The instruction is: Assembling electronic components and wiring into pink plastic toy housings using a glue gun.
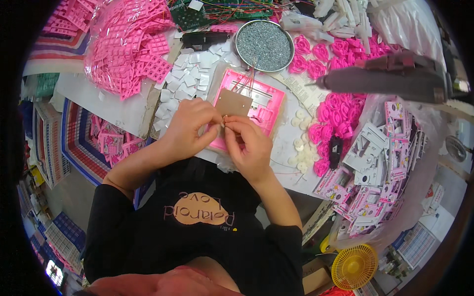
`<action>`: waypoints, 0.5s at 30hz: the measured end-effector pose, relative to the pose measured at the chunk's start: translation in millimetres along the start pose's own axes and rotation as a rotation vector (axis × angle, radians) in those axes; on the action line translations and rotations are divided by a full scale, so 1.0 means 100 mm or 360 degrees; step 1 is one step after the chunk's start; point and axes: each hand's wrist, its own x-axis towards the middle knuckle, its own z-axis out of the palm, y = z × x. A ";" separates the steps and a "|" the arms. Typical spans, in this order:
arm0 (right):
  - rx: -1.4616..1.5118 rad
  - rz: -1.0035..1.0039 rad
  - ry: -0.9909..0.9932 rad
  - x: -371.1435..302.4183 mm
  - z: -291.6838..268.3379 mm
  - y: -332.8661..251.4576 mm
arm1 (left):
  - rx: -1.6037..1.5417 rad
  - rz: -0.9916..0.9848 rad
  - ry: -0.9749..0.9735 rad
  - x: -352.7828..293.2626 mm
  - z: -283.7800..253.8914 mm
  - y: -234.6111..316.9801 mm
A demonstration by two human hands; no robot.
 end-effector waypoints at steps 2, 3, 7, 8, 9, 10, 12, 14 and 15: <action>0.0058 -0.0030 -0.0034 -0.01 0.01 0.00 | -0.0135 -0.0277 -0.0148 0.01 -0.05 -0.06; -0.0019 -0.0165 -0.0070 0.01 -0.01 0.01 | -0.0378 -0.0427 -0.0231 0.04 -0.07 -0.07; -0.0230 -0.0411 -0.0098 0.00 -0.04 0.06 | -0.1173 -0.0938 -0.0517 0.20 -0.24 -0.02; -0.0247 -0.0455 -0.0126 0.02 -0.05 0.06 | -0.1325 -0.1053 -0.0587 0.25 -0.27 -0.01; -0.0264 -0.0499 -0.0153 0.04 -0.06 0.05 | -0.1303 -0.1001 -0.0607 0.26 -0.26 -0.04; -0.0281 -0.0544 -0.0180 0.06 -0.08 0.04 | -0.1281 -0.0948 -0.0627 0.25 -0.24 -0.08; -0.0339 -0.0605 -0.0252 0.07 -0.08 0.05 | -0.1208 -0.0821 -0.0649 0.24 -0.21 -0.15; -0.0468 -0.0615 -0.0284 0.07 -0.09 0.03 | -0.1109 -0.0667 -0.0658 0.22 -0.19 -0.19; -0.0568 -0.0594 -0.0281 0.07 -0.10 -0.01 | -0.0832 -0.0451 -0.0606 0.21 -0.18 -0.19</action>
